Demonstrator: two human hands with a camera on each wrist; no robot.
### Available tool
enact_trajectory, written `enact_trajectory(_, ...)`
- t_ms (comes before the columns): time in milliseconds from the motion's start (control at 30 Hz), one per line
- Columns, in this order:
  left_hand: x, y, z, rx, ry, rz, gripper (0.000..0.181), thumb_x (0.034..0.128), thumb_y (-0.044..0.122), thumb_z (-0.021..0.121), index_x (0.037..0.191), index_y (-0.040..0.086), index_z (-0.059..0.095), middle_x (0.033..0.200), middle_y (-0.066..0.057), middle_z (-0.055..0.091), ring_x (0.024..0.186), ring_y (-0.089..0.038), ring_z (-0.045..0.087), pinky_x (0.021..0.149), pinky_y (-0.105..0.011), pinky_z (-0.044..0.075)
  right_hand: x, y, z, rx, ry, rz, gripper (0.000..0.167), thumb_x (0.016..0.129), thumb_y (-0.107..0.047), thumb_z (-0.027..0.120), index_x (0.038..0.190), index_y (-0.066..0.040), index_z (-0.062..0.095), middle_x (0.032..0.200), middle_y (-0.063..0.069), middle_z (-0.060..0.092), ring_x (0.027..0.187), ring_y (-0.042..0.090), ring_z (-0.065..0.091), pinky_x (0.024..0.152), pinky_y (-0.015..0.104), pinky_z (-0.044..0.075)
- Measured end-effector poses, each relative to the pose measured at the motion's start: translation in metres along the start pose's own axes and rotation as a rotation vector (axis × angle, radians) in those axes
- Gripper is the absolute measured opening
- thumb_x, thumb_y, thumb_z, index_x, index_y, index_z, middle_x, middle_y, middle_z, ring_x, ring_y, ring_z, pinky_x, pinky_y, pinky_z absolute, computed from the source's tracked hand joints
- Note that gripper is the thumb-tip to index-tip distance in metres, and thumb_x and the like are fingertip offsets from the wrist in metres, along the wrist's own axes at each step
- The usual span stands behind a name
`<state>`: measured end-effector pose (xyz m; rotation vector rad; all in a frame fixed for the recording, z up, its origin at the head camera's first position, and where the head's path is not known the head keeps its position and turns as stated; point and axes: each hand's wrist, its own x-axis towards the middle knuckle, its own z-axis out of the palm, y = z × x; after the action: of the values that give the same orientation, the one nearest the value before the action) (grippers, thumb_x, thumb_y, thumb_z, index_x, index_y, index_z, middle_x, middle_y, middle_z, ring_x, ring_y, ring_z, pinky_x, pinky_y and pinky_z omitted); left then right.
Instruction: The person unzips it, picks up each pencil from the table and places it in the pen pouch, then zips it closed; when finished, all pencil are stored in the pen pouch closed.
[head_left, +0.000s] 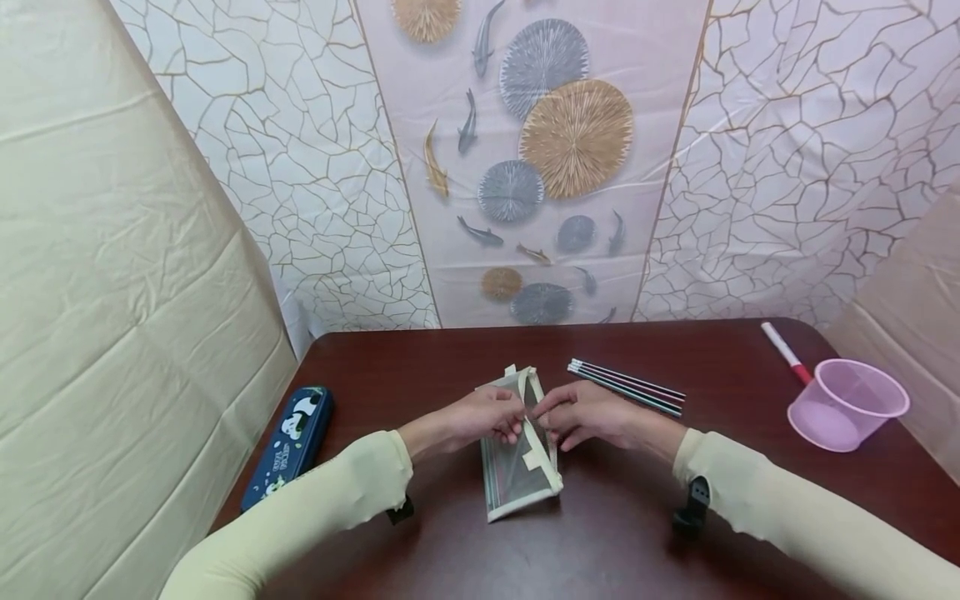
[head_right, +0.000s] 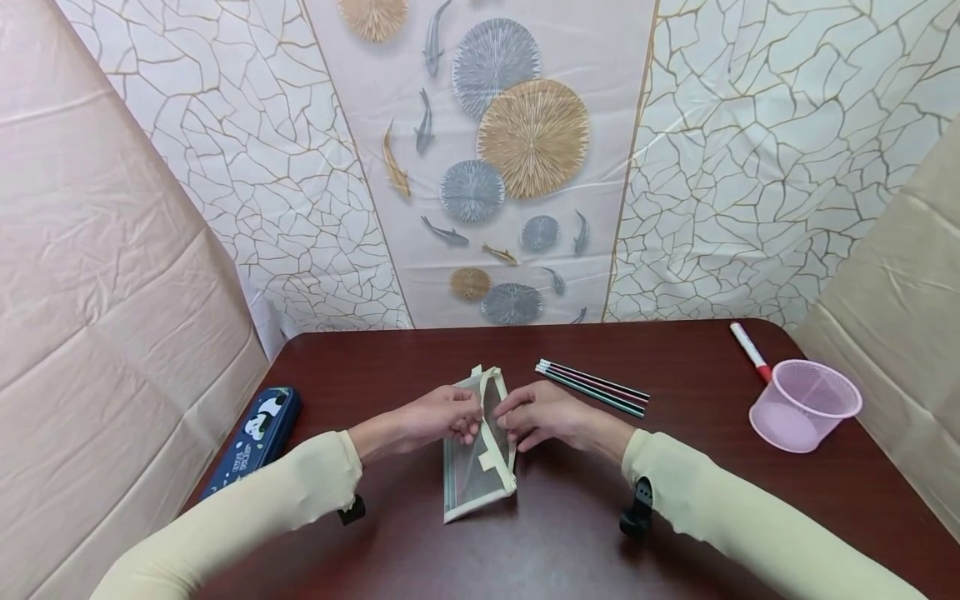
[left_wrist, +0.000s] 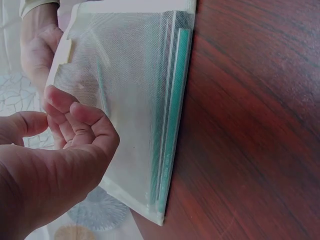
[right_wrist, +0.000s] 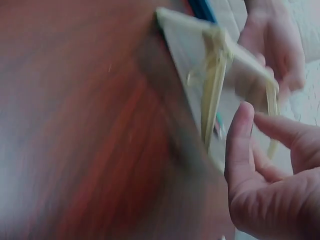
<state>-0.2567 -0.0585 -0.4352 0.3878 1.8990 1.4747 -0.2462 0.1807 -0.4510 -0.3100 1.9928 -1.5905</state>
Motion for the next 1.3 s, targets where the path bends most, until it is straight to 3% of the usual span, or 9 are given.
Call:
enact_trajectory(133, 0.0, 0.001, -0.002, 0.002, 0.006, 0.0, 0.011, 0.0992, 0.015, 0.051, 0.098, 0.009, 0.06, 0.08, 0.001, 0.062, 0.07, -0.008, 0.062, 0.07, -0.023, 0.052, -0.004, 0.004, -0.024, -0.087, 0.074, -0.03, 0.042, 0.098, -0.017, 0.072, 0.132, 0.006, 0.063, 0.101, 0.015, 0.075, 0.083, 0.021, 0.072, 0.068, 0.037, 0.064)
enact_trajectory(367, 0.001, 0.002, -0.004, 0.001, 0.01, 0.002, 0.012, 0.0996, 0.015, 0.051, 0.099, 0.007, 0.06, 0.08, 0.001, 0.062, 0.07, -0.008, 0.062, 0.07, -0.023, 0.051, -0.009, 0.012, -0.069, -0.195, 0.24, -0.061, 0.041, 0.099, -0.021, 0.072, 0.13, 0.005, 0.065, 0.093, 0.009, 0.074, 0.077, 0.021, 0.071, 0.066, 0.039, 0.062)
enact_trajectory(533, 0.002, 0.001, -0.004, 0.005, 0.001, 0.01, 0.012, 0.0998, 0.015, 0.051, 0.099, 0.007, 0.06, 0.08, 0.001, 0.062, 0.07, -0.008, 0.063, 0.07, -0.024, 0.049, -0.016, 0.015, -0.097, -0.397, 0.324, -0.09, 0.035, 0.103, -0.028, 0.068, 0.126, -0.002, 0.072, 0.096, 0.015, 0.073, 0.079, 0.022, 0.069, 0.068, 0.036, 0.061)
enact_trajectory(667, 0.001, 0.001, -0.005, 0.013, 0.0, 0.011, 0.013, 0.0998, 0.016, 0.051, 0.1, 0.007, 0.061, 0.08, 0.001, 0.062, 0.07, -0.008, 0.063, 0.07, -0.025, 0.049, -0.018, 0.019, -0.117, -0.617, 0.384, -0.119, 0.033, 0.104, -0.033, 0.066, 0.124, -0.008, 0.075, 0.111, 0.014, 0.077, 0.094, 0.025, 0.072, 0.08, 0.037, 0.057)
enact_trajectory(767, 0.0, 0.001, -0.005, 0.011, 0.002, 0.003, 0.013, 0.1004, 0.016, 0.051, 0.1, 0.008, 0.061, 0.08, 0.001, 0.062, 0.071, -0.008, 0.063, 0.07, -0.024, 0.048, -0.018, 0.024, -0.129, -0.7, 0.382, -0.125, 0.03, 0.104, -0.029, 0.067, 0.124, -0.008, 0.075, 0.12, 0.013, 0.076, 0.111, 0.03, 0.07, 0.09, 0.041, 0.055)
enact_trajectory(833, 0.0, 0.0, -0.006, 0.011, 0.003, 0.003, 0.012, 0.1006, 0.017, 0.051, 0.1, 0.009, 0.06, 0.08, 0.001, 0.063, 0.071, -0.008, 0.063, 0.069, -0.024, 0.048, -0.019, 0.027, -0.137, -0.718, 0.358, -0.136, 0.028, 0.103, -0.023, 0.067, 0.124, -0.006, 0.074, 0.121, 0.015, 0.076, 0.114, 0.031, 0.069, 0.09, 0.041, 0.054)
enact_trajectory(1067, 0.001, -0.004, -0.007, -0.007, 0.009, 0.0, 0.01, 0.0994, 0.015, 0.051, 0.098, 0.009, 0.059, 0.079, 0.001, 0.062, 0.07, -0.008, 0.062, 0.069, -0.023, 0.048, -0.017, 0.046, -0.164, -0.594, 0.269, -0.172, 0.029, 0.1, -0.005, 0.066, 0.128, 0.002, 0.068, 0.11, 0.019, 0.073, 0.088, 0.018, 0.067, 0.072, 0.029, 0.057)
enact_trajectory(1300, 0.001, -0.004, -0.007, -0.004, 0.011, -0.002, 0.01, 0.0992, 0.015, 0.052, 0.096, 0.01, 0.06, 0.079, 0.002, 0.063, 0.07, -0.008, 0.062, 0.069, -0.024, 0.049, -0.013, 0.057, -0.179, -0.501, 0.21, -0.152, 0.038, 0.097, -0.007, 0.073, 0.133, 0.003, 0.065, 0.112, 0.019, 0.073, 0.1, 0.021, 0.069, 0.08, 0.026, 0.057)
